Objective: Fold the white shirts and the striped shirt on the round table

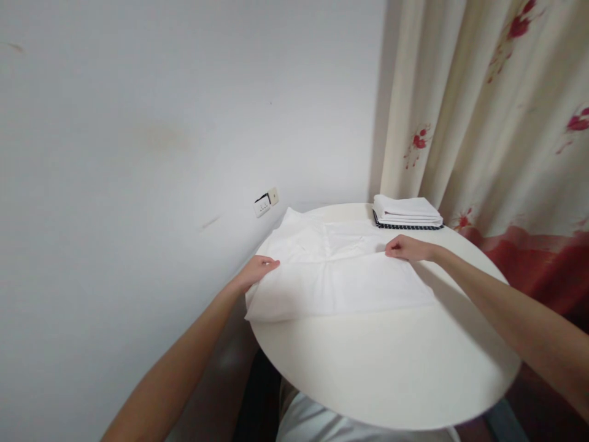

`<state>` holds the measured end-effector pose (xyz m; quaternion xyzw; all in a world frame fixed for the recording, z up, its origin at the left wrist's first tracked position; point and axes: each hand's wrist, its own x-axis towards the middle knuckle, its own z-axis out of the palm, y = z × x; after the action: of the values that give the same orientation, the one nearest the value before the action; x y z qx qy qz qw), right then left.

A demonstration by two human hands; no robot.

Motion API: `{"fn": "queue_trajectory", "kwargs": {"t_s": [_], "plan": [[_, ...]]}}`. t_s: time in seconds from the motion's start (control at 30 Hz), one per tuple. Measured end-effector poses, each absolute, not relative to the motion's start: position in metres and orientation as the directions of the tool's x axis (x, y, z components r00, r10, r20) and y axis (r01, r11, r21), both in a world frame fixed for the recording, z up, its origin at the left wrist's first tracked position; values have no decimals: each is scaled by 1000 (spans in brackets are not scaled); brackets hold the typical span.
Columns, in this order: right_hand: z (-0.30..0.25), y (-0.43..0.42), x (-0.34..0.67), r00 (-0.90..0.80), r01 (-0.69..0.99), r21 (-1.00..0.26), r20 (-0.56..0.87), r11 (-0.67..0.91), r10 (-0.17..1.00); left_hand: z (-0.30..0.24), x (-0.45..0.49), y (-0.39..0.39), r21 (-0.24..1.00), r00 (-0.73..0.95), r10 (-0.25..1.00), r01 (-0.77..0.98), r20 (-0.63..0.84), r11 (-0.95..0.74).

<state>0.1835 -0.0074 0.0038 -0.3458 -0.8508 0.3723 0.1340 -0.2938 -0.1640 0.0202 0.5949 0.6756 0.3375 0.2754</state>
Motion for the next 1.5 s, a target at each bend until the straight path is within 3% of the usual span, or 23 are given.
{"fn": "queue_trajectory", "kwargs": {"t_s": [0.27, 0.5, 0.7, 0.93, 1.2, 1.37, 1.5], "plan": [[-20, 10, 177, -595, 484, -741, 111, 466, 796, 10, -306, -141, 702, -146, 975, 712, 166, -13], [-32, 22, 169, -549, 580, -639, 151, 505, 822, 3, -304, -127, 582, -179, 942, 813, 285, -22], [-34, 22, 165, -544, 655, -507, 198, 560, 815, -4, -306, -129, 531, -201, 938, 847, 282, 22], [-20, 15, 165, -484, 659, -465, 338, 591, 807, 4, -308, -130, 517, -208, 927, 856, 311, 19], [-33, 15, 160, -518, 720, -389, 248, 574, 818, 0, -305, -133, 385, -210, 940, 918, 268, 95], [-17, 22, 162, -545, 688, -436, 219, 581, 810, 16, -264, -151, 97, -40, 905, 995, 423, -1], [2, -9, 130, -562, 723, -330, 232, 607, 794, 14, -183, -165, -11, 310, 880, 944, 360, -329]]}}
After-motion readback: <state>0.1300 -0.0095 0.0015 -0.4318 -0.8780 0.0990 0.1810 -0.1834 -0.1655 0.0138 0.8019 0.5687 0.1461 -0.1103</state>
